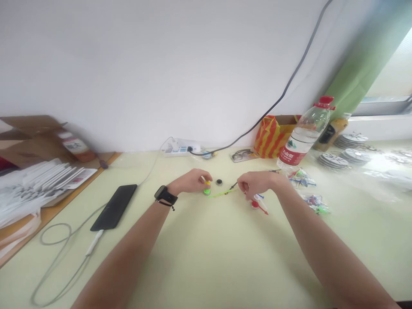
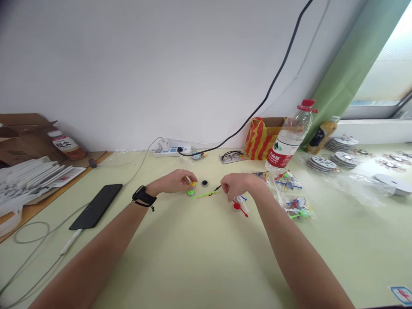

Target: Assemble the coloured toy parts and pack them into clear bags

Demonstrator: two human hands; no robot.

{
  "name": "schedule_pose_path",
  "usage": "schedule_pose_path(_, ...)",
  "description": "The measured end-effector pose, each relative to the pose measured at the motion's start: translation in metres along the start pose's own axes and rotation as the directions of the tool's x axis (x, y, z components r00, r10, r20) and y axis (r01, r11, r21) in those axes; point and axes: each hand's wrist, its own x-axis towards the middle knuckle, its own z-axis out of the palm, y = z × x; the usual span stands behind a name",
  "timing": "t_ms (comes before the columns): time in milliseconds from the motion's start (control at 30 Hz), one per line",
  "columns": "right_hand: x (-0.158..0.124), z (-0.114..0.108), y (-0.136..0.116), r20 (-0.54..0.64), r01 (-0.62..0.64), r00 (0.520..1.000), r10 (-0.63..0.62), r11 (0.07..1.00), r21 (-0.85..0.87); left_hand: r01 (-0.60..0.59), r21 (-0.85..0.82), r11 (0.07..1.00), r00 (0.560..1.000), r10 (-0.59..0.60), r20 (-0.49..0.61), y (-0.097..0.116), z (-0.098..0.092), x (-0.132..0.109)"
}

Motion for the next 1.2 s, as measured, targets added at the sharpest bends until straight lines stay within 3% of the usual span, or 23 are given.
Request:
schedule_pose_path(133, 0.008, 0.000, 0.007, -0.262, 0.116, 0.960, -0.103, 0.993, 0.032, -0.044, -0.033, 0.999, 0.998, 0.045, 0.042, 0.007, 0.005, 0.001)
schedule_pose_path(200, 0.017, 0.004, 0.010, -0.320, 0.140, 0.939, -0.124, 0.990, 0.028, -0.066, 0.008, 0.998, 0.998, 0.066, -0.012, 0.009, 0.012, 0.003)
schedule_pose_path(333, 0.034, 0.017, 0.013, -0.299, 0.182, 0.941, -0.160, 0.982, 0.048, -0.108, 0.169, 0.980, 0.970, 0.141, -0.196, 0.013, 0.032, 0.007)
schedule_pose_path(500, 0.046, 0.025, 0.014, -0.288, 0.255, 0.930, -0.230, 0.965, 0.053, -0.142, 0.270, 0.952, 0.963, 0.197, -0.187, 0.017, 0.049, 0.010)
schedule_pose_path(667, 0.044, 0.024, 0.019, -0.370, 0.257, 0.902, -0.222, 0.965, 0.047, -0.110, 0.276, 0.955, 0.953, 0.180, -0.244, 0.018, 0.050, 0.010)
schedule_pose_path(800, 0.039, 0.020, 0.025, -0.451, 0.228, 0.873, -0.187, 0.973, 0.037, -0.134, 0.153, 0.979, 0.921, 0.180, -0.345, 0.020, 0.044, 0.012)
schedule_pose_path(967, 0.035, 0.015, 0.027, -0.551, 0.255, 0.823, -0.138, 0.956, 0.142, -0.176, -0.178, 0.968, 0.919, 0.097, -0.382, 0.022, 0.038, 0.016)
schedule_pose_path(1100, 0.028, 0.008, 0.019, -0.649, 0.357, 0.753, -0.111, 0.897, 0.261, -0.127, -0.349, 0.929, 0.954, 0.017, -0.301, 0.022, 0.029, 0.015)
schedule_pose_path(1200, 0.017, 0.001, 0.004, -0.638, 0.473, 0.749, -0.181, 0.819, 0.324, -0.087, -0.419, 0.904, 0.974, -0.012, -0.228, 0.024, 0.021, 0.010)
